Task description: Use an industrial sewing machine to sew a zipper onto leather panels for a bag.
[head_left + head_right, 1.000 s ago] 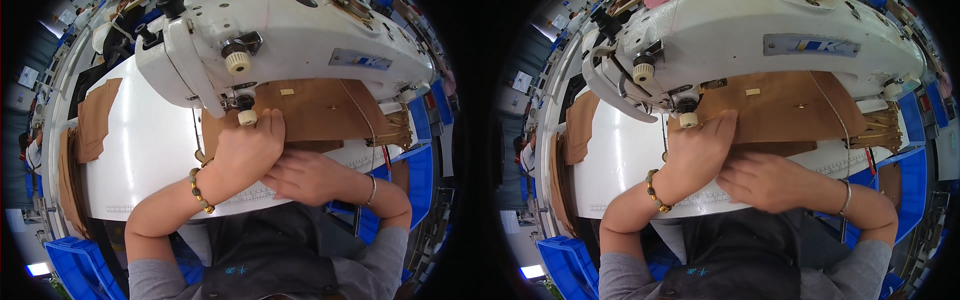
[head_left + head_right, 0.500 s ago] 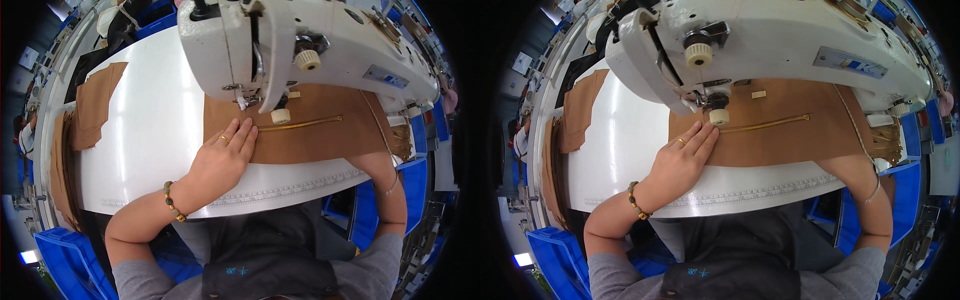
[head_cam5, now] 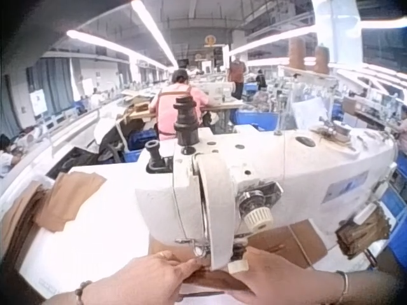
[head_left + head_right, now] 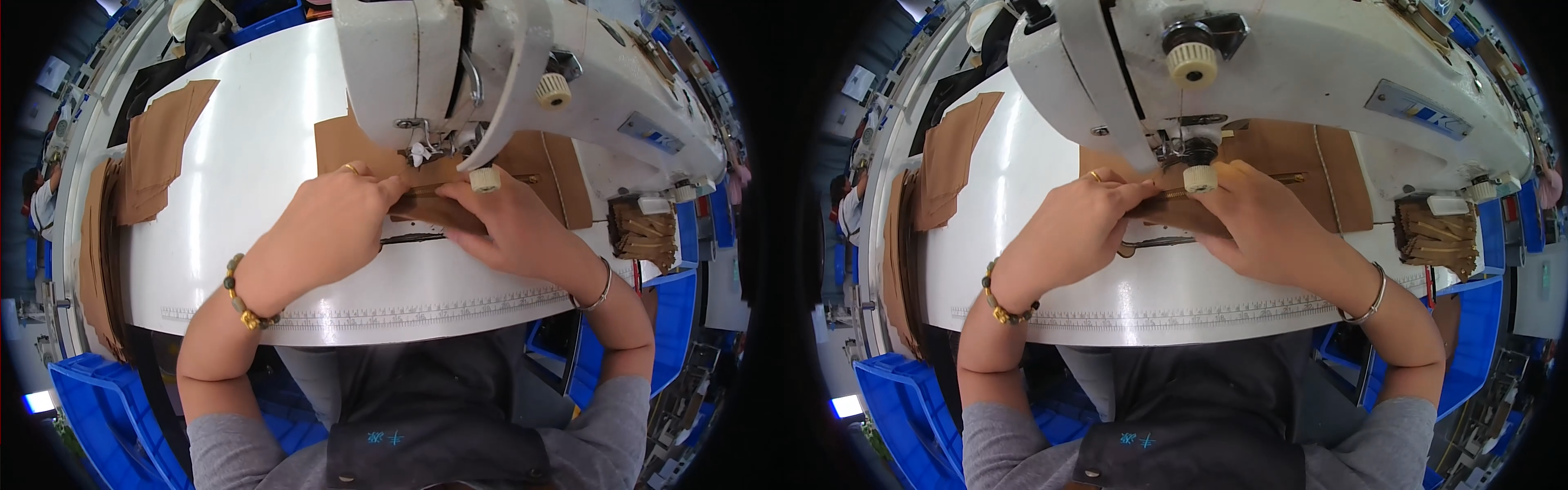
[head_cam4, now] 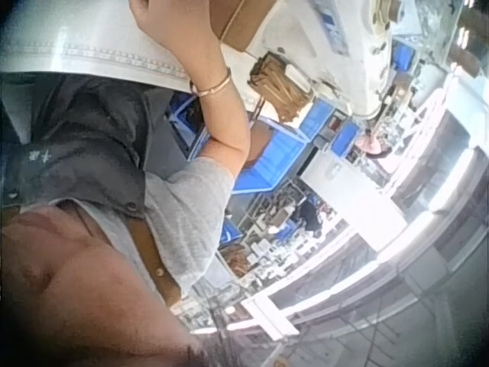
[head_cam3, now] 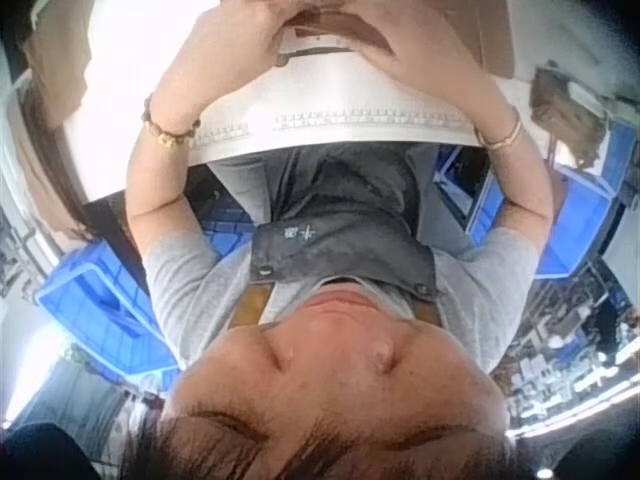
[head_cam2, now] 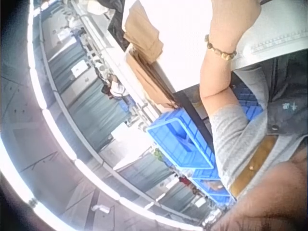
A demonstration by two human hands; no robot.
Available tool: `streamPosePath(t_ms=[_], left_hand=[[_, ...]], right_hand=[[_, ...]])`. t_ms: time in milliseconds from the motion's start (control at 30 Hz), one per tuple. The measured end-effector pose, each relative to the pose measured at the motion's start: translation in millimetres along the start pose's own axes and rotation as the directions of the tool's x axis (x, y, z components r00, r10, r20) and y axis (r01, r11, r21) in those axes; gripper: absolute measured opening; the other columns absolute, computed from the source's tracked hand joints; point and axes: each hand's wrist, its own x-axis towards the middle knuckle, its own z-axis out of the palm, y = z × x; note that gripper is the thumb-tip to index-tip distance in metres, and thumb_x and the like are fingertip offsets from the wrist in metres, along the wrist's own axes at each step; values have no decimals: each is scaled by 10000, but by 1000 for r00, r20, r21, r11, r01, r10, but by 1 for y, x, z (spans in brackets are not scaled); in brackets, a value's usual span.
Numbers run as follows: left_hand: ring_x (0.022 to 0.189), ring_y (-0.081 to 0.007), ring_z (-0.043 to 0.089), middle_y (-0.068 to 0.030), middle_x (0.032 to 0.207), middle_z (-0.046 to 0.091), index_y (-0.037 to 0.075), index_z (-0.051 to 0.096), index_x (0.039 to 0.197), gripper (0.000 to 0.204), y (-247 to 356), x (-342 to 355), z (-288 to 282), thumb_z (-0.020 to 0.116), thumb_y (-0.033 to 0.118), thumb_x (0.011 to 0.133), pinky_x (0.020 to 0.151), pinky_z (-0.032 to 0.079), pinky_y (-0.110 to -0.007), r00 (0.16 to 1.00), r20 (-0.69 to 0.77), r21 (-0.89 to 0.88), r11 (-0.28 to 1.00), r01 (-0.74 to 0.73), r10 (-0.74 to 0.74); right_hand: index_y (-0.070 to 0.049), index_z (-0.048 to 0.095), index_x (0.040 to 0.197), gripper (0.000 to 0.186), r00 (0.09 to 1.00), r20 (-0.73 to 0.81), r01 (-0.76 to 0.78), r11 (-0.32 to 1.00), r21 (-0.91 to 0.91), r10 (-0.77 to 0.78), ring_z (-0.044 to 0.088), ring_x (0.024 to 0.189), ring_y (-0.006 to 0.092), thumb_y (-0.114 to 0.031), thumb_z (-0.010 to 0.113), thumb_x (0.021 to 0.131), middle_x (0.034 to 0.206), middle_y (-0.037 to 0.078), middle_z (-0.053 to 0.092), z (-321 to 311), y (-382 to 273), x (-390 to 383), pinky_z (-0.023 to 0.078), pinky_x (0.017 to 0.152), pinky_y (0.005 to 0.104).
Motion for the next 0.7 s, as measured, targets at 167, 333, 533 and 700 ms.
streamPosePath(t_ms=[167, 333, 533, 700], left_hand=[[964, -362, 695, -201, 962, 725, 8, 710, 1201, 385, -8, 9, -12, 553, -51, 855, 820, 569, -463, 996, 86, 11, 1000, 8, -9], [942, -357, 698, -190, 951, 725, 26, 718, 1241, 417, -6, 2, -1, 580, -44, 854, 815, 572, -449, 1000, 19, 37, 999, -17, 17], [1052, -299, 684, -141, 1161, 762, 23, 700, 1307, 489, 0, -15, 15, 640, -14, 823, 977, 540, -400, 993, -84, 134, 988, -75, 87], [1128, -267, 665, -111, 1359, 710, 13, 692, 1319, 528, 1, -20, 28, 702, 41, 791, 1035, 521, -387, 966, -186, 291, 949, -119, 178]], right_hand=[[11, 666, 1053, 237, 958, 216, -199, 979, 41, 186, 627, 994, 377, -157, 722, 896, 1033, 202, 629, 0, 1, 14, 523, 829, 485], [-20, 690, 1067, 257, 999, 8, -49, 967, -250, 53, 621, 1084, 331, -76, 734, 820, 1123, 153, 635, 9, 1, -2, 531, 906, 451], [-58, 522, 1491, 734, 975, 24, -193, 891, -412, 222, 464, 1449, 362, -60, 735, 789, 1546, 148, 504, -8, 23, -57, 358, 1226, 479], [-63, 434, 1577, 807, 890, -62, -445, 829, -338, 452, 375, 1522, 375, -52, 697, 814, 1651, 170, 394, -32, 39, -96, 307, 1257, 505]])
